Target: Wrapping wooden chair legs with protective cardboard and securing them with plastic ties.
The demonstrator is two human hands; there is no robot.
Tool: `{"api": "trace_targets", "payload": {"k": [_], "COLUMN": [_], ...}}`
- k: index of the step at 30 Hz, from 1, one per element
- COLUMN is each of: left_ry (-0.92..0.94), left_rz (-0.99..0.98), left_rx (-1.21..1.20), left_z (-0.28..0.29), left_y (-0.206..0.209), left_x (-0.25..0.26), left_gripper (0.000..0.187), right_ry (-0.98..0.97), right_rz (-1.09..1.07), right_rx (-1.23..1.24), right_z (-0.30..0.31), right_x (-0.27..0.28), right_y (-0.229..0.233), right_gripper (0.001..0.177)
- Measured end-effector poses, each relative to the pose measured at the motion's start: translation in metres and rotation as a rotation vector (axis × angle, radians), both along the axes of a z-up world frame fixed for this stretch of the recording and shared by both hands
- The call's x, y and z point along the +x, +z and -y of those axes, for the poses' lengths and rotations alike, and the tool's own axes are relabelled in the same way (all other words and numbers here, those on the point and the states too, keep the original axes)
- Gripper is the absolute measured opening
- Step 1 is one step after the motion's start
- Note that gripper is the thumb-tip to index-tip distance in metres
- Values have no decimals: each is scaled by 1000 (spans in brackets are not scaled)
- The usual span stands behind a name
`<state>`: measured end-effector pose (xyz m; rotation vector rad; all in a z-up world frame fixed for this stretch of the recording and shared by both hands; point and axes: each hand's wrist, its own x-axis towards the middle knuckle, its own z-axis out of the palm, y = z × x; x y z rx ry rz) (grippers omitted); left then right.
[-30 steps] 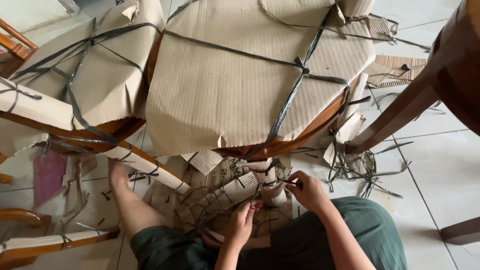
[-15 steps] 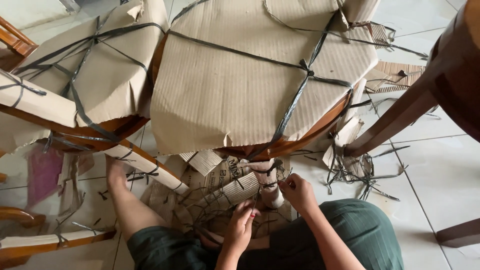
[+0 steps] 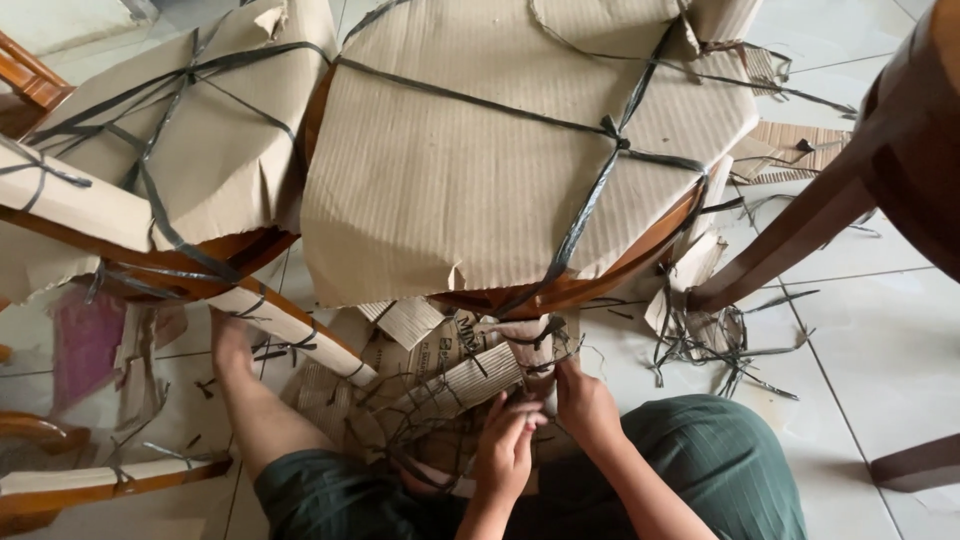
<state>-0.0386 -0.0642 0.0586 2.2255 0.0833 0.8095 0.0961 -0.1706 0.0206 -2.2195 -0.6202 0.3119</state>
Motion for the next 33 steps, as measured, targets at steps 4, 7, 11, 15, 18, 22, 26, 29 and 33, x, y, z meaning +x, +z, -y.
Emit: {"api": "trace_targets", "payload": {"k": [4,7,11,15,18,22,26,29,33], "left_ry": [52,39,-24,-123,-191,-61,-32,72,65], "left_rz": [0,41,29,-68,28,-55,-215,-378,-325], "left_rx": [-167,-164,-157,-176,-152,-72,-170,-210,-216], "left_z": [8,6,2,-2,-3,-8,-6,-4,-8], "left_y": [11,7,3,7,22,-7,-15,-26,-37], "left_x": [16,26,34,34,41,35,34,30,27], "left_gripper": [37,20,36,41,24,18,25,16,10], "right_ry": [61,110,193,234,285,229,46,-6,78], "right_rz": [-15,-42,10,29,147,23,30,70,174], "right_rx": [-74,-183,-127,-121,-79,-139,-112,-4,208], "right_z": [11,19,28,31,31,29,30,27,20], "right_x": [-9,-17,-23,-22,-24,-25,-17,-14,-17], "right_y": [14,13,14,20,17,44,58,56,60], "right_gripper": [5,15,19,15,15,12,18,11,12]}}
